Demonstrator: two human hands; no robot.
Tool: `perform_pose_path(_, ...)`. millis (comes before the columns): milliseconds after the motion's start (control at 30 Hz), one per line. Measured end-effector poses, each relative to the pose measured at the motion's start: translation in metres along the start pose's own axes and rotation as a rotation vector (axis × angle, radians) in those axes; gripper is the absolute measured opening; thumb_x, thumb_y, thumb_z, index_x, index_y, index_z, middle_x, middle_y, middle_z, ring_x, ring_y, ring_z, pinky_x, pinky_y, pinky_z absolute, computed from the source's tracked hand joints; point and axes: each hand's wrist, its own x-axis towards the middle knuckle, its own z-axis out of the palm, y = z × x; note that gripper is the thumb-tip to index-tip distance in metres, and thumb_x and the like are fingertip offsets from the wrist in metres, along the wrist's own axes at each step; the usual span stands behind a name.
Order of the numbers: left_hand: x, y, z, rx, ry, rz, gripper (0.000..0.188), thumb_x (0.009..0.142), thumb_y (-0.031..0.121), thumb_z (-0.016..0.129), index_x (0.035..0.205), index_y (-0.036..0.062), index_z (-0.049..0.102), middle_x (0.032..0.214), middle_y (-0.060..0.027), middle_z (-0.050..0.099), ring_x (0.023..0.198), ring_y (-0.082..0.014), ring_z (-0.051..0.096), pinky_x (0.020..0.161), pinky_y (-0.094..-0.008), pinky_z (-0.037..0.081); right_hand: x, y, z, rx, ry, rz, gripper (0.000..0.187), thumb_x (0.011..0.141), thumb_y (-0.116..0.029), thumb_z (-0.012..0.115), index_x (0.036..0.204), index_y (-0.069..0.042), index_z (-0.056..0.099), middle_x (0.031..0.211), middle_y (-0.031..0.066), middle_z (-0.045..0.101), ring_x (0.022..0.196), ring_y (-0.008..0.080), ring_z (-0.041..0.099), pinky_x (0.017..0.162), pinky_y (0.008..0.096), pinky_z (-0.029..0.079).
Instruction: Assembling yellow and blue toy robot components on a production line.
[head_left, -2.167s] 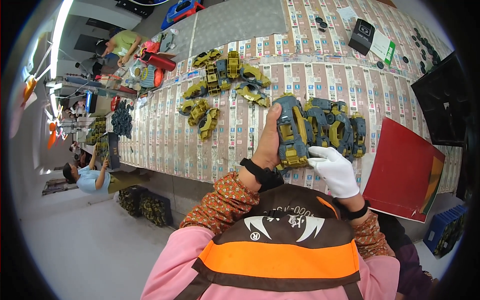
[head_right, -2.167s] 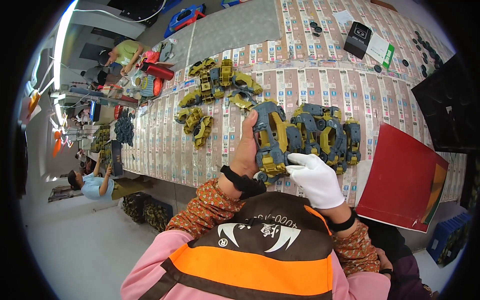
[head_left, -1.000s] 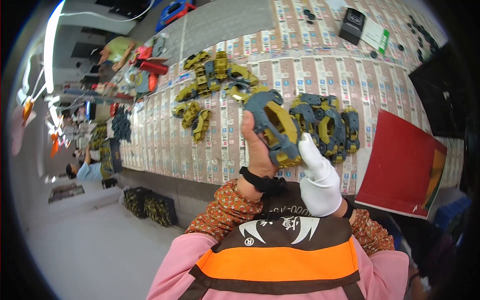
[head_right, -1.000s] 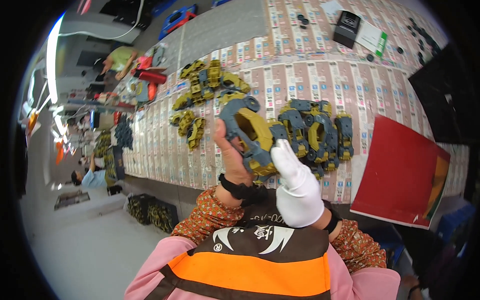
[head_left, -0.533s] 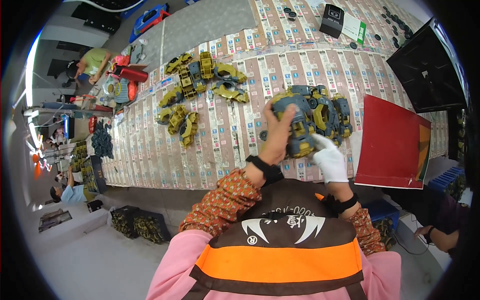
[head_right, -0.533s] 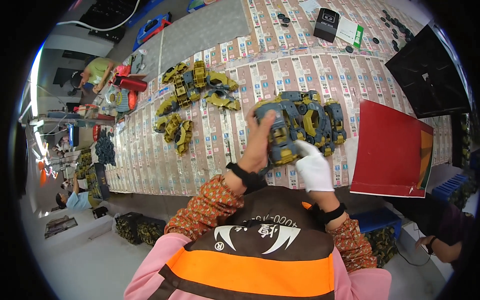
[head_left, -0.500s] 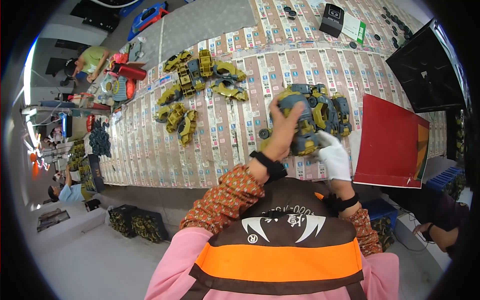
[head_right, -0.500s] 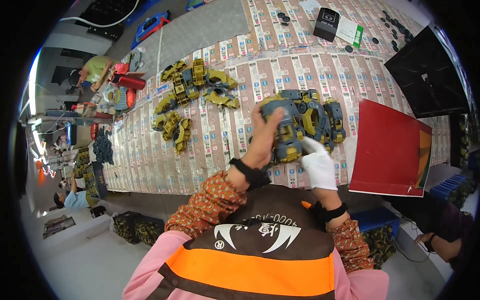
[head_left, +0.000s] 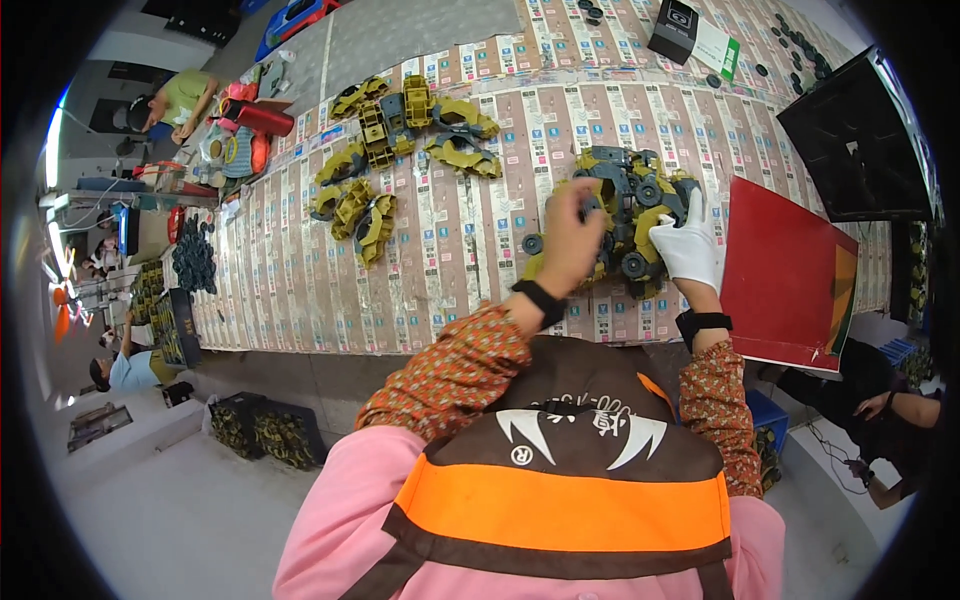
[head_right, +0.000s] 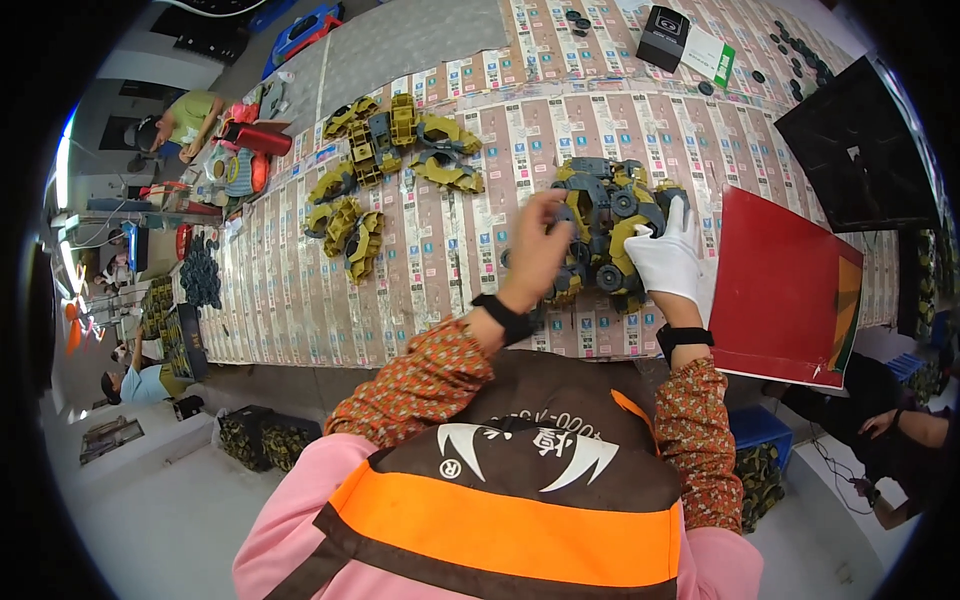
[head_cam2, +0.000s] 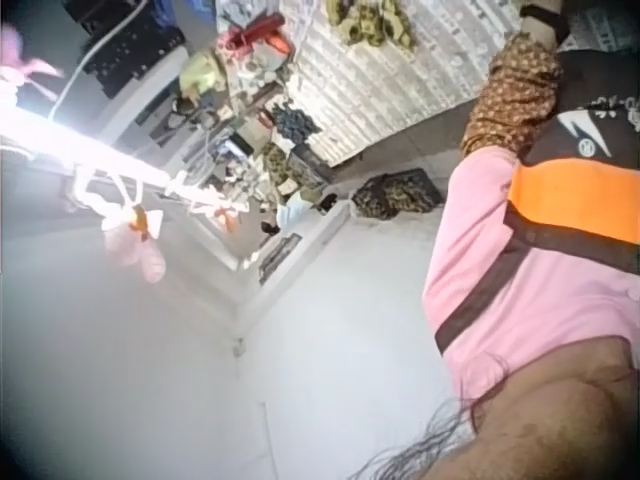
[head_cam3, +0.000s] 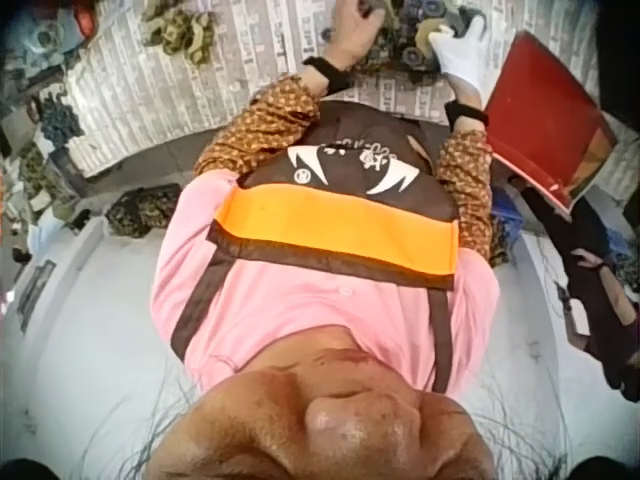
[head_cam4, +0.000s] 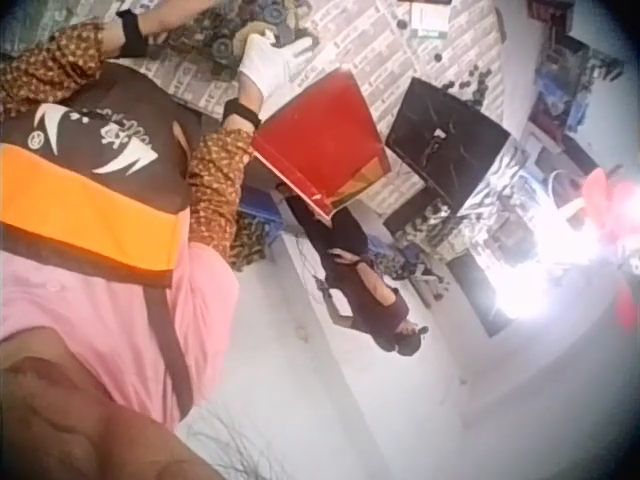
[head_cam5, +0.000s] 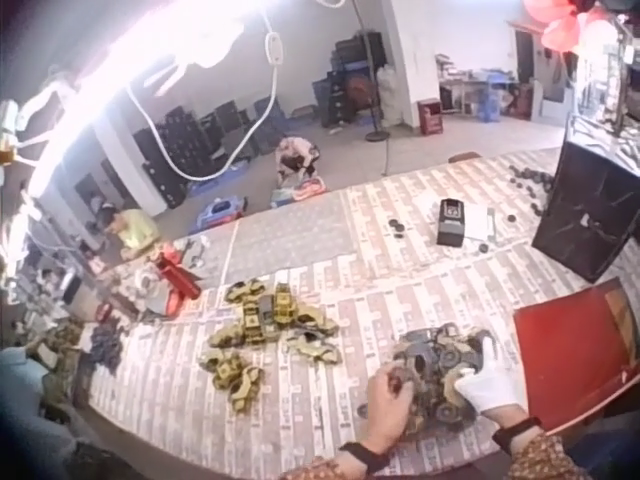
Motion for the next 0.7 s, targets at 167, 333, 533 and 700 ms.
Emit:
perform_pose_path(167, -0.004, -0.037, -0.049, -0.027, -0.058, -0.421, 0.100, 0.080, 0.036, 0.084, 0.153, 0.0011, 0.024, 0.148, -0.0253, 0.034, 0.139, -0.0365, 0.037, 0.114, -0.0444, 0.035, 0.032, 0.031, 0.007, -0.090, -0.119, 0.043, 0.090, 0.082, -0.042, 0.059, 0.158, -0.006, 0.028, 0.160, 0.0302, 0.029, 0.150, 0.0469, 0.023, 0.126, 0.0475, 0.013)
perform_pose_path(333, 0.006, -0.032, -0.014, -0.242, -0.289, -0.638, 0.137, 0.072, 0.048, 0.090, 0.160, 0.0005, -0.004, 0.161, -0.0278, 0.015, 0.149, -0.0385, 0.023, 0.120, -0.0443, 0.026, 0.078, 0.098, 0.030, -0.496, -0.421, -0.175, 0.080, 0.088, -0.044, 0.054, 0.155, -0.007, 0.034, 0.162, 0.0293, 0.025, 0.151, 0.0474, 0.021, 0.126, 0.0521, 0.009)
perform_pose_path(533, 0.003, -0.041, 0.000, -0.270, -0.128, -0.613, 0.128, 0.074, 0.033, 0.092, 0.160, 0.0072, 0.000, 0.153, -0.0256, 0.028, 0.140, -0.0361, 0.039, 0.109, -0.0428, 0.042, -0.011, -0.006, 0.028, 0.246, -0.086, -0.016, 0.081, 0.080, -0.015, 0.063, 0.154, -0.001, 0.033, 0.139, 0.0346, 0.051, 0.125, 0.0480, 0.053, 0.104, 0.0441, 0.046)
perform_pose_path(700, 0.011, -0.008, -0.007, -0.675, -0.126, -0.955, 0.097, 0.085, 0.018, 0.084, 0.153, 0.0151, 0.016, 0.136, -0.0139, 0.053, 0.119, -0.0286, 0.061, 0.091, -0.0490, 0.057, 0.002, -0.001, 0.025, 0.194, -0.001, 0.036, 0.079, 0.080, -0.016, 0.064, 0.152, -0.002, 0.037, 0.121, 0.0315, 0.061, 0.110, 0.0474, 0.060, 0.096, 0.0490, 0.048)
